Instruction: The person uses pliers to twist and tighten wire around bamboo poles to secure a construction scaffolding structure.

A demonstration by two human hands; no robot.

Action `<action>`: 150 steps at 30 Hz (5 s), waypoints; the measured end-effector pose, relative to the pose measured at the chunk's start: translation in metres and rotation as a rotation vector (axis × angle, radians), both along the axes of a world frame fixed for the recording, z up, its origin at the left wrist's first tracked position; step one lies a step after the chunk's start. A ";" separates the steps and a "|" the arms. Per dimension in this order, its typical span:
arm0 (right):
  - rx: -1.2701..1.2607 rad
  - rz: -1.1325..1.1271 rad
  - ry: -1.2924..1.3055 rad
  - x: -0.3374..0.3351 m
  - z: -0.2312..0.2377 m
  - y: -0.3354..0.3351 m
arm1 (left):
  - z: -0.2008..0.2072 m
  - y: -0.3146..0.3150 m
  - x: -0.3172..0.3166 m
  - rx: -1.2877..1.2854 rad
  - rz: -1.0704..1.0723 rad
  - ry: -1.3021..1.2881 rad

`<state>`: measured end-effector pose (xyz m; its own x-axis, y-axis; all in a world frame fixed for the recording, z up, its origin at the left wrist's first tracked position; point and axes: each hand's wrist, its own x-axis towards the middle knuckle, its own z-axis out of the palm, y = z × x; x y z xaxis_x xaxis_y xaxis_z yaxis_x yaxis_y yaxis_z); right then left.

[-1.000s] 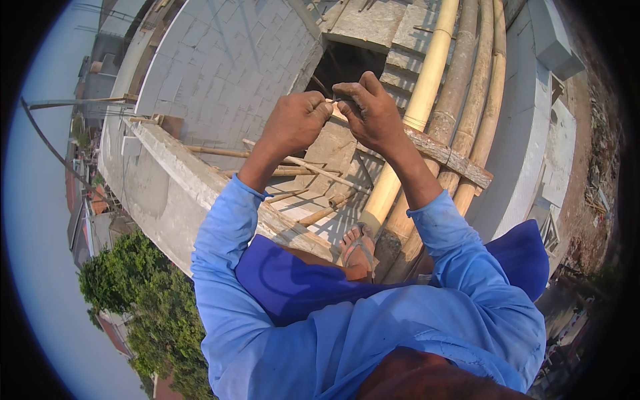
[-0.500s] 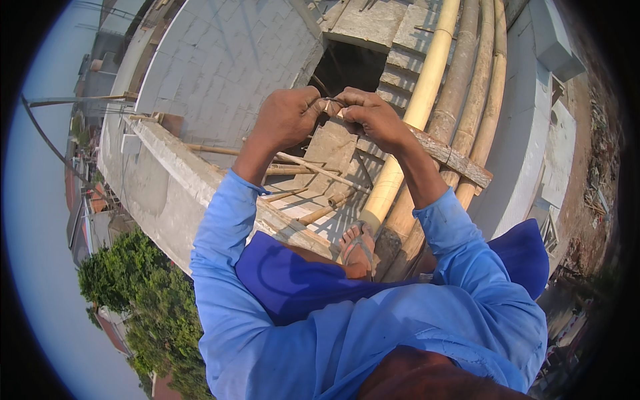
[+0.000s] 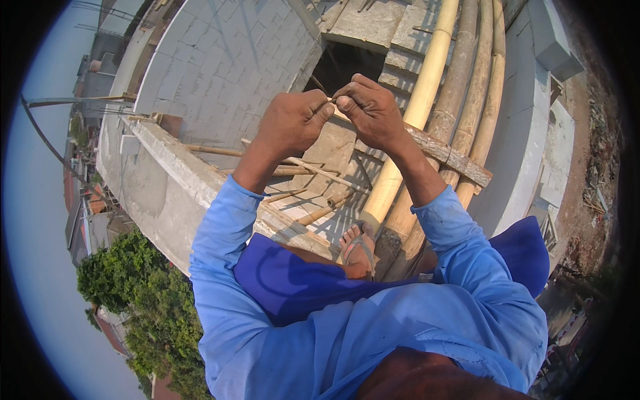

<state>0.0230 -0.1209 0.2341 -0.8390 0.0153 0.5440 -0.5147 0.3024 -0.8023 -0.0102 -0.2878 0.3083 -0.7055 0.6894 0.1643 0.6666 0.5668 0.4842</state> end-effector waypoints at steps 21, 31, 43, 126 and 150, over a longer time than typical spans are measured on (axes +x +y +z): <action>0.162 -0.281 0.114 -0.002 -0.006 -0.012 | -0.001 0.006 0.003 -0.030 0.269 -0.085; -0.065 0.209 -0.318 -0.011 -0.012 0.005 | -0.006 -0.001 0.003 -0.195 -0.014 0.308; 0.230 -0.038 0.074 -0.003 0.001 -0.002 | 0.005 -0.010 -0.012 -0.047 0.175 -0.270; 0.166 0.699 -0.404 -0.059 0.004 0.109 | -0.002 -0.033 -0.029 0.057 0.027 0.335; 0.614 0.391 -0.273 -0.012 -0.040 0.199 | -0.061 -0.007 0.006 -0.279 0.108 -0.634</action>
<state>0.0106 0.0777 0.1940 -0.8269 -0.5466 0.1322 -0.4836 0.5712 -0.6632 -0.0044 -0.2950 0.2477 -0.6733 0.5668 -0.4748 0.2369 0.7736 0.5877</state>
